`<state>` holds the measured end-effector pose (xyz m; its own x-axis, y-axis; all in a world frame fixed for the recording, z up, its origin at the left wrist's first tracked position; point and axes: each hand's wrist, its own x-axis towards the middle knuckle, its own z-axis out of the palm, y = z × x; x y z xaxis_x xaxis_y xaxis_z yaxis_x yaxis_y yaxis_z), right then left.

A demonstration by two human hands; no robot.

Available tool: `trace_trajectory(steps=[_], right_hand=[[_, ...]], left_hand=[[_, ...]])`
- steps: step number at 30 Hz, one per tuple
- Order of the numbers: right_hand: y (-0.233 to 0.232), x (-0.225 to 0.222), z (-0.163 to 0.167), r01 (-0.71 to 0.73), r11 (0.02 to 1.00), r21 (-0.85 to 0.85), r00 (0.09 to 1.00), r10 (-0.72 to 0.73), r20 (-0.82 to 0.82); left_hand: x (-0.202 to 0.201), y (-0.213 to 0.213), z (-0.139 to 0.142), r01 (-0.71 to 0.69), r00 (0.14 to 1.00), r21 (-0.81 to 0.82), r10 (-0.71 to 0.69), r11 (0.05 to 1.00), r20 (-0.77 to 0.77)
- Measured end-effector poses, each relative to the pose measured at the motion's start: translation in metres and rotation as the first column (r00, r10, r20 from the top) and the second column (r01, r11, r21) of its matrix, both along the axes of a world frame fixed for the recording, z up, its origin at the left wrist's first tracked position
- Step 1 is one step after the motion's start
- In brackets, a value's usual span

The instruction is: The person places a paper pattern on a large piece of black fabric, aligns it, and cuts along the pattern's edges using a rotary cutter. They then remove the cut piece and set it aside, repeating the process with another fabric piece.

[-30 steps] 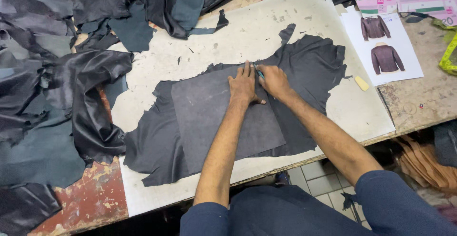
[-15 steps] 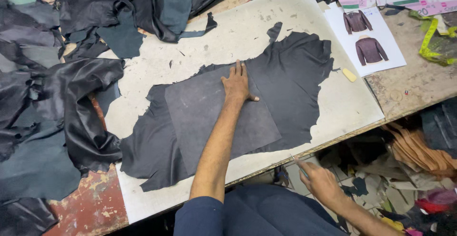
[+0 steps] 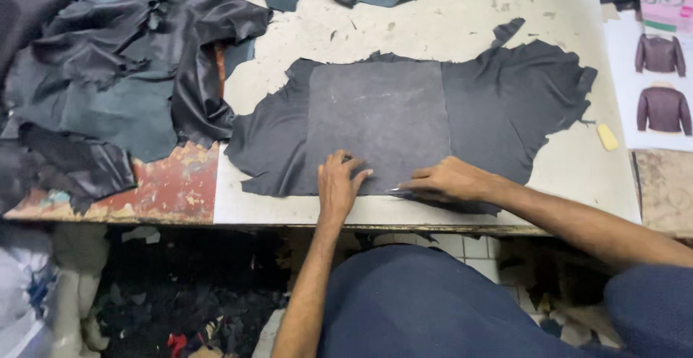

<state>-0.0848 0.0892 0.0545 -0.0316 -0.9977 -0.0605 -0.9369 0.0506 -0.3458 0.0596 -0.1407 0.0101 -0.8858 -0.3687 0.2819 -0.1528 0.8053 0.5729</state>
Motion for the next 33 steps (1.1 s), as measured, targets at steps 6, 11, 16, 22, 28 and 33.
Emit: trace_trajectory(steps=[6, 11, 16, 22, 28, 33], right_hand=[[-0.009, -0.021, -0.033, -0.173, 0.985, -0.018, 0.984, 0.174, 0.041], [0.000, -0.035, -0.054, -0.221, 0.975, 0.024, 0.975, 0.221, 0.021], [0.019, -0.051, -0.056, -0.290, 0.956, -0.056, 0.952, 0.294, 0.091], [0.117, -0.084, -0.040, -0.210, 0.977, 0.027, 0.972, 0.205, 0.116], [0.168, -0.079, -0.013, -0.113, 0.963, 0.245, 0.989, 0.133, -0.066], [0.143, -0.032, -0.004, -0.050, 0.948, 0.314, 0.981, 0.106, -0.164]], left_hand=[[-0.002, 0.063, -0.014, -0.206, 0.978, 0.003, 0.206, 0.978, -0.034], [-0.011, 0.088, -0.036, -0.299, 0.953, 0.036, 0.300, 0.954, -0.047], [-0.014, 0.102, -0.038, -0.331, 0.943, 0.044, 0.332, 0.943, -0.030], [-0.018, 0.106, -0.035, -0.337, 0.940, 0.053, 0.339, 0.940, -0.032], [-0.017, 0.111, -0.026, -0.340, 0.940, 0.057, 0.341, 0.939, -0.009], [-0.013, 0.097, -0.019, -0.254, 0.967, 0.102, 0.256, 0.962, -0.011]])
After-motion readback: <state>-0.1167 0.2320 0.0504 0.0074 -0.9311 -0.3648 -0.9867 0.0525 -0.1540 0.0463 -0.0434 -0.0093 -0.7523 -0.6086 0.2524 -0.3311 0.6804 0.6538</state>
